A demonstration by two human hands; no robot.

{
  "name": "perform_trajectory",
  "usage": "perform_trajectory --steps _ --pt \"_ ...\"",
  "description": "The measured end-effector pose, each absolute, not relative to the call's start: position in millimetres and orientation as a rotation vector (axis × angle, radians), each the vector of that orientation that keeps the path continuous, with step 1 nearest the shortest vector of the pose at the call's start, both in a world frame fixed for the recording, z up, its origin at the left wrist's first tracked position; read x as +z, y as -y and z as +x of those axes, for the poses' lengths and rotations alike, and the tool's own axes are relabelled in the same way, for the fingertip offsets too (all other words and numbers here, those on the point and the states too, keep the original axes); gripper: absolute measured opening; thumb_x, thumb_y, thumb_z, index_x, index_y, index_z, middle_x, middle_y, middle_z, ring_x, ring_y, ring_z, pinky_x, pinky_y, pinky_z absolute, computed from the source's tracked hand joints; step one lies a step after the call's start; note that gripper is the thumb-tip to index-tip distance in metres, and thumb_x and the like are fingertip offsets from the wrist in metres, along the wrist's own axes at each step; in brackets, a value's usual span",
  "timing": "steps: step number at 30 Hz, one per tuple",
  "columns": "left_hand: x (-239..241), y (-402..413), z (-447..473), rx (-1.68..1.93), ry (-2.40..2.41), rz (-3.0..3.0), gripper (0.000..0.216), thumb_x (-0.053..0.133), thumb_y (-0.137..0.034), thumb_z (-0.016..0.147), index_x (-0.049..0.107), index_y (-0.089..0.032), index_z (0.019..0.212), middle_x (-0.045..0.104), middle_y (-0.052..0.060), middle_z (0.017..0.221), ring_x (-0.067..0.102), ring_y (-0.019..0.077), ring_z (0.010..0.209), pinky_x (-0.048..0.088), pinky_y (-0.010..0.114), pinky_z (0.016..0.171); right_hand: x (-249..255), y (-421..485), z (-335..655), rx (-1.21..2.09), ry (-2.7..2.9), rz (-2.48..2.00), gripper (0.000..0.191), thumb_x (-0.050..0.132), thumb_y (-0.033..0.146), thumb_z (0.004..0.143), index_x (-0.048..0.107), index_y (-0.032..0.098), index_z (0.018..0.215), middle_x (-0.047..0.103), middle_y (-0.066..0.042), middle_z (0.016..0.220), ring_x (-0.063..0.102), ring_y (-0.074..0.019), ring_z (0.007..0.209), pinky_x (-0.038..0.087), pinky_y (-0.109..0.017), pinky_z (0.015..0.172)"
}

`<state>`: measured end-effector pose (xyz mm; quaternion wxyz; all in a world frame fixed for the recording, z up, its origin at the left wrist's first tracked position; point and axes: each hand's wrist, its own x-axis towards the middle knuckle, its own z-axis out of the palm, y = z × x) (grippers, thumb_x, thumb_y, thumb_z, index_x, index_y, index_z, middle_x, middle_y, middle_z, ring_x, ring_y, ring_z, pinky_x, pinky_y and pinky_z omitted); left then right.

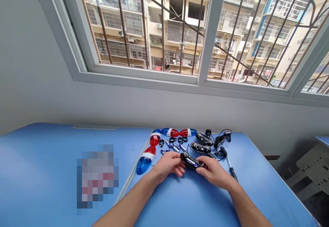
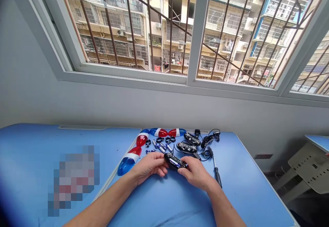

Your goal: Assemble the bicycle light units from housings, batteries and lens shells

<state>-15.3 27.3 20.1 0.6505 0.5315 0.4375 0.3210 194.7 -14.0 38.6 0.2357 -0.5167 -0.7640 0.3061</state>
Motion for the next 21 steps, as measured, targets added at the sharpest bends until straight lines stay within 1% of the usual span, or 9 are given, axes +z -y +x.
perform_trajectory --steps 3,5,7,9,12,14,16,19,21 --pt "14.5 -28.8 -14.1 0.716 -1.082 1.317 0.017 0.062 -0.032 0.066 0.062 -0.015 0.069 0.069 0.006 0.070 0.067 0.0173 0.055 0.049 0.024 0.046 36.5 13.6 196.7 0.866 2.080 -1.422 0.019 0.053 0.022 0.084 0.064 0.018 0.099 0.064 -0.001 0.077 0.057 -0.0151 0.065 0.043 -0.024 0.060" --pt "11.8 -30.3 -15.0 0.719 -1.171 1.415 0.015 0.061 -0.032 0.069 0.062 -0.017 0.068 0.068 0.005 0.065 0.065 0.0188 0.051 0.044 0.023 0.041 34.2 13.1 198.6 0.879 2.069 -1.421 0.019 0.052 0.024 0.086 0.064 0.019 0.099 0.063 -0.001 0.077 0.057 -0.0151 0.064 0.043 -0.024 0.060" --pt "12.1 -32.1 -19.2 0.754 -1.280 1.533 0.011 0.060 -0.029 0.071 0.063 -0.018 0.067 0.066 0.004 0.062 0.064 0.0194 0.050 0.042 0.024 0.042 31.8 12.6 200.4 0.900 2.056 -1.414 0.019 0.050 0.026 0.088 0.063 0.019 0.100 0.063 0.000 0.076 0.057 -0.0151 0.064 0.043 -0.025 0.060" --pt "16.5 -34.8 -27.6 0.823 -1.391 1.661 0.010 0.060 -0.026 0.073 0.065 -0.020 0.067 0.067 0.004 0.065 0.065 0.0211 0.060 0.044 0.025 0.051 29.9 12.1 201.4 0.921 2.040 -1.411 0.019 0.048 0.027 0.089 0.062 0.019 0.099 0.061 0.000 0.075 0.056 -0.0151 0.064 0.042 -0.025 0.059" --pt "28.9 -40.3 -45.6 0.947 -1.558 1.841 0.015 0.056 -0.026 0.080 0.070 -0.022 0.077 0.071 0.005 0.086 0.065 0.0257 0.087 0.046 0.028 0.070 29.5 12.1 201.1 0.928 2.030 -1.417 0.017 0.048 0.027 0.089 0.061 0.020 0.096 0.060 0.000 0.074 0.056 -0.0149 0.064 0.042 -0.024 0.059" --pt "37.4 -43.9 -57.6 0.993 -1.670 1.934 0.022 0.051 -0.027 0.085 0.072 -0.023 0.085 0.070 0.005 0.097 0.062 0.0264 0.096 0.044 0.030 0.077 30.4 12.4 200.5 0.920 2.036 -1.421 0.017 0.048 0.027 0.089 0.061 0.020 0.095 0.059 0.000 0.074 0.055 -0.0146 0.063 0.042 -0.025 0.059" --pt "43.3 -46.6 -66.9 0.987 -1.764 2.001 0.027 0.047 -0.027 0.087 0.073 -0.023 0.085 0.069 0.005 0.098 0.061 0.0256 0.095 0.042 0.029 0.075 31.0 12.3 200.1 0.905 2.043 -1.423 0.017 0.048 0.027 0.089 0.061 0.020 0.096 0.060 0.000 0.075 0.055 -0.0145 0.063 0.041 -0.025 0.059" --pt "46.9 -48.5 -74.2 0.908 -1.848 2.079 0.029 0.046 -0.024 0.087 0.073 -0.023 0.077 0.068 0.004 0.089 0.061 0.0233 0.085 0.039 0.028 0.067 30.1 11.6 200.3 0.888 2.052 -1.437 0.017 0.048 0.027 0.089 0.062 0.020 0.096 0.060 0.001 0.074 0.055 -0.0147 0.063 0.041 -0.025 0.059" --pt "47.7 -49.0 -75.6 0.842 -1.867 2.131 0.029 0.047 -0.022 0.086 0.073 -0.023 0.074 0.068 0.003 0.085 0.060 0.0226 0.083 0.037 0.028 0.065 28.5 11.0 200.7 0.875 2.058 -1.445 0.017 0.048 0.028 0.090 0.062 0.020 0.096 0.060 0.001 0.074 0.055 -0.0148 0.064 0.041 -0.025 0.059"
